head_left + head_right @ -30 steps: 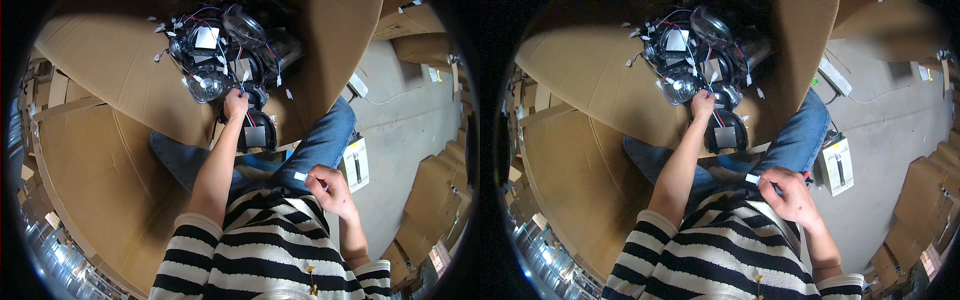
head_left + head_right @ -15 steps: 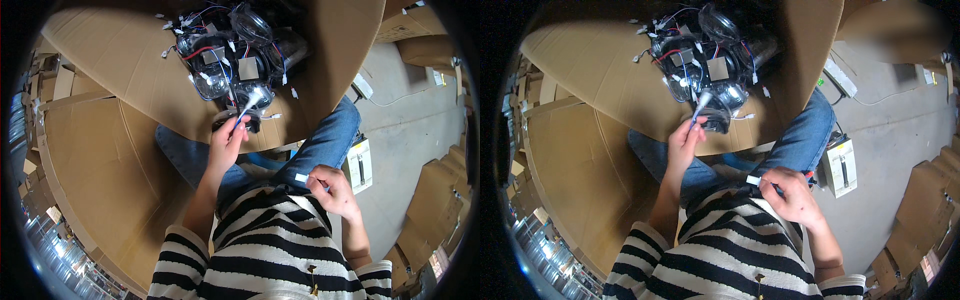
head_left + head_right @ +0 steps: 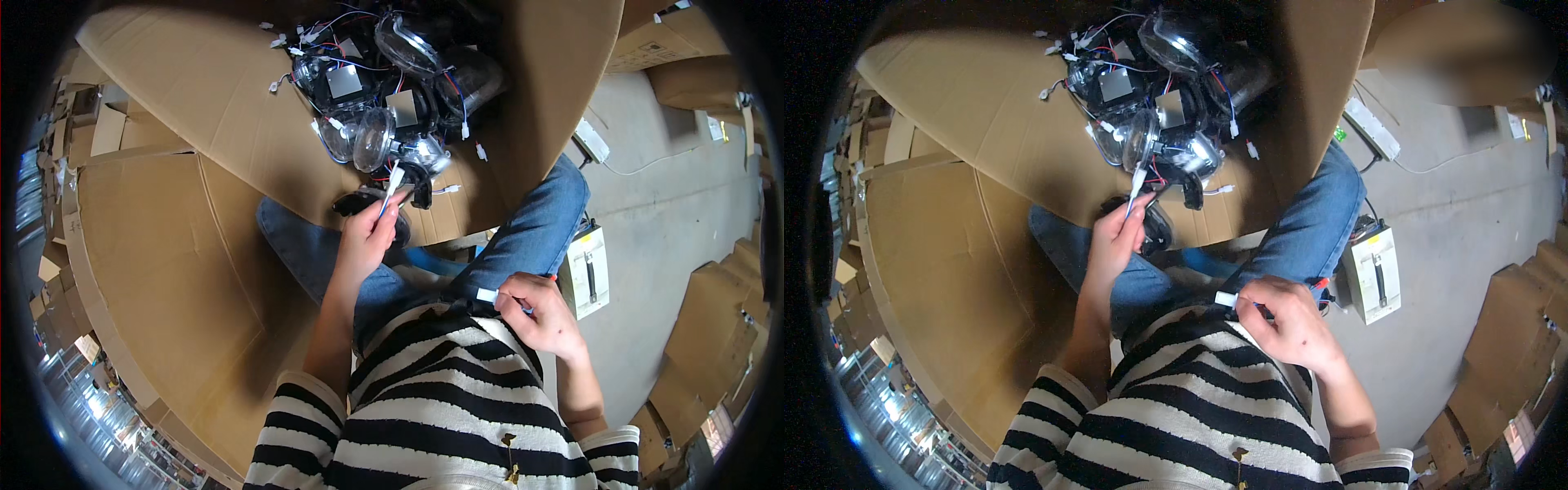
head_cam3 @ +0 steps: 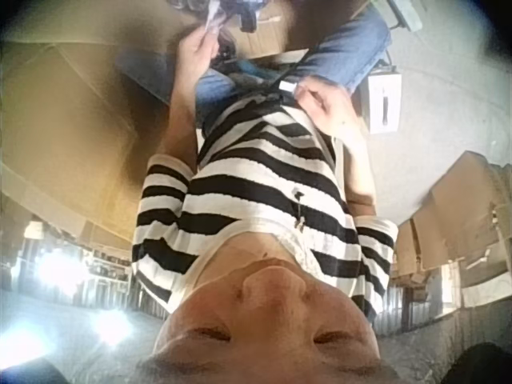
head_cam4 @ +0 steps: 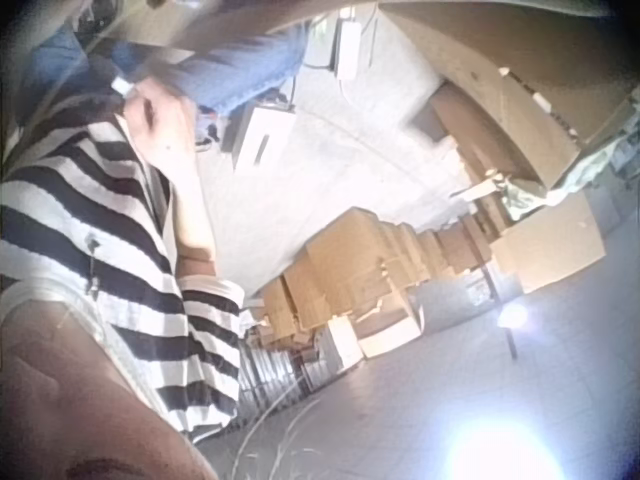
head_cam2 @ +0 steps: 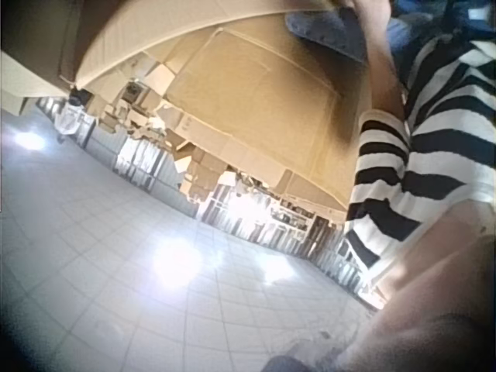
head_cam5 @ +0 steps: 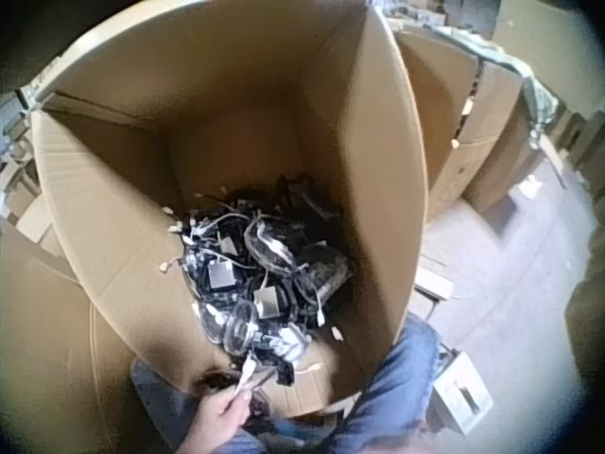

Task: The person sorts black plastic components with wiring connectors by hand, taking them from a large cardboard box and placing them on their lap or into another cardboard box.

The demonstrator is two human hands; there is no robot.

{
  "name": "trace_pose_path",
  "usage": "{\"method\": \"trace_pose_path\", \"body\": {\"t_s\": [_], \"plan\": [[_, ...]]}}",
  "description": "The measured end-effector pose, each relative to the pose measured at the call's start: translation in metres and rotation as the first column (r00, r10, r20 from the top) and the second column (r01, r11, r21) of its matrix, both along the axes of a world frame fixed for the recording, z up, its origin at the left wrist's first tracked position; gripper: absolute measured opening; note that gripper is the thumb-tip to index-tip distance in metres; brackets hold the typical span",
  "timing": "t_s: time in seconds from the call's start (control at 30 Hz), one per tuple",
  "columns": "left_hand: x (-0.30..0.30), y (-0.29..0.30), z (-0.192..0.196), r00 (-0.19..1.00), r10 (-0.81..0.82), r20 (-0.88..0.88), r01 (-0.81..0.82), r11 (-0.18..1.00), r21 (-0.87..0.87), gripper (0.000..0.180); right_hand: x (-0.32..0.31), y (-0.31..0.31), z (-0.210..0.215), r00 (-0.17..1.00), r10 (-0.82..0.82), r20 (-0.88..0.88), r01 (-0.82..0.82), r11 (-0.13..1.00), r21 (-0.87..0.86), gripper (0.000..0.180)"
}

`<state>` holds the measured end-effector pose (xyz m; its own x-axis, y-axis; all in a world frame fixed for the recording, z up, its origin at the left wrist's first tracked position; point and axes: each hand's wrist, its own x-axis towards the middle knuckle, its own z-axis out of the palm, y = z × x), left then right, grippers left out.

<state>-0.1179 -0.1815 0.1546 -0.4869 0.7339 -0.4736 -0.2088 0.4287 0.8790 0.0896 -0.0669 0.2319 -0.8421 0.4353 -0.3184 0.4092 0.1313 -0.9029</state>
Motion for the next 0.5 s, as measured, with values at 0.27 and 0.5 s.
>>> {"method": "trace_pose_path", "body": {"t_s": [0.27,0.5], "plan": [[0.005,-0.018,0.047,0.970,-0.188,0.157,0.141,0.953,0.268,0.023,-0.001,-0.001,0.004,0.998,0.055,0.008,-0.055,0.998,0.012,0.003],[0.023,-0.012,0.050,0.919,-0.343,0.196,0.203,0.836,0.510,0.023,0.013,0.002,0.018,0.988,0.086,-0.125,-0.091,0.995,-0.030,0.003]]}}
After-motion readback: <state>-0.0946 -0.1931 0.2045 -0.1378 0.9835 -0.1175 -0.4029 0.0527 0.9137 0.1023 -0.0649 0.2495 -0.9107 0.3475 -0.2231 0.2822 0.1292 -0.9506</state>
